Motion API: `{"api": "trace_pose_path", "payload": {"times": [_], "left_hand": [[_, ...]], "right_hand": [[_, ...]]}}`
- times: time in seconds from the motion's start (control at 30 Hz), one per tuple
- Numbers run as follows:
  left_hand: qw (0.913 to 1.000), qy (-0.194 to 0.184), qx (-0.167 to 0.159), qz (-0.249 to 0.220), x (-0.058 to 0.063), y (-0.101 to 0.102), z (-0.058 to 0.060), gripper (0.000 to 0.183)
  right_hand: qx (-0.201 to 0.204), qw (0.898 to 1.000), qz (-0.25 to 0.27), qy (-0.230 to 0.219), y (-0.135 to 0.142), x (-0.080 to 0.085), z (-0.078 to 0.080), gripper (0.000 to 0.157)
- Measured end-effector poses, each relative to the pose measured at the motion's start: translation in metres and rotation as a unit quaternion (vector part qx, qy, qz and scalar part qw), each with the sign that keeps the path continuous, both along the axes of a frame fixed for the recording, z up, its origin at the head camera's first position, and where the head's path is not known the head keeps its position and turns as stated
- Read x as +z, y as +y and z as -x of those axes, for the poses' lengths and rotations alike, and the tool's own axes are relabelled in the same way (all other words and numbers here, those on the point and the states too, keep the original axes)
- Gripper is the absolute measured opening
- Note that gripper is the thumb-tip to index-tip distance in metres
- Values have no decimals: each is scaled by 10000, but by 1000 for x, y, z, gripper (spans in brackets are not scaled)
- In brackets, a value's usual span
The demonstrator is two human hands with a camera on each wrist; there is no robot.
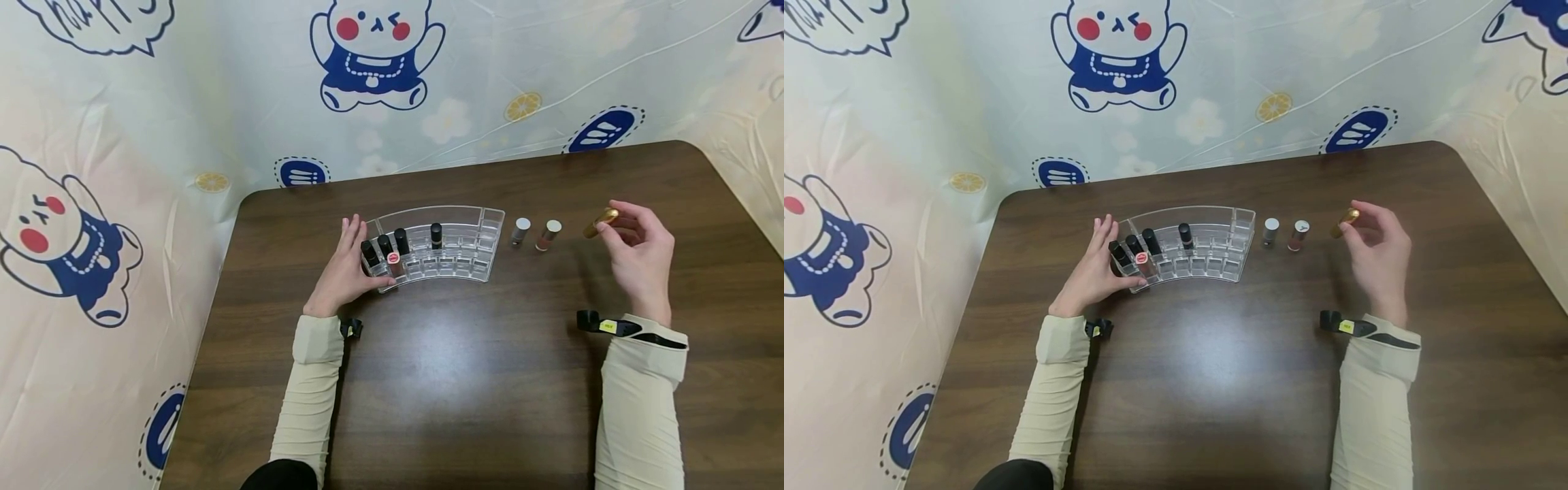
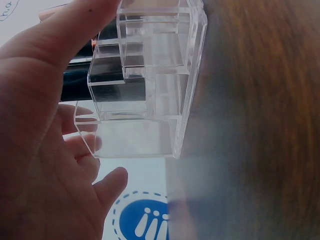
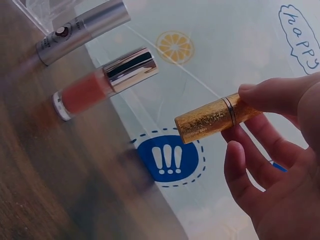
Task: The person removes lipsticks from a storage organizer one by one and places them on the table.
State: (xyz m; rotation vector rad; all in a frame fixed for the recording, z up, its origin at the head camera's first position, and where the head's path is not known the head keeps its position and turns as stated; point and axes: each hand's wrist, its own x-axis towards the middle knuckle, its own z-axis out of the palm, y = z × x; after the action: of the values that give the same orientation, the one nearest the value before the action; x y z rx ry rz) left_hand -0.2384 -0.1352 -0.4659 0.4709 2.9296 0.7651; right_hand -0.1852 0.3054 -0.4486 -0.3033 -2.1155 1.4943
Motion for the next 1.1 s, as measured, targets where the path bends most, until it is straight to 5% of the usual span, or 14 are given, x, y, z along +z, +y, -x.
{"api": "trace_pose_path", "payload": {"times": [1.1], "left_hand": [[10000,-22,-2,36,0,-1,-1,123]], "right_hand": [[208,9988,-214,-401,-2,-13,4,33]]}}
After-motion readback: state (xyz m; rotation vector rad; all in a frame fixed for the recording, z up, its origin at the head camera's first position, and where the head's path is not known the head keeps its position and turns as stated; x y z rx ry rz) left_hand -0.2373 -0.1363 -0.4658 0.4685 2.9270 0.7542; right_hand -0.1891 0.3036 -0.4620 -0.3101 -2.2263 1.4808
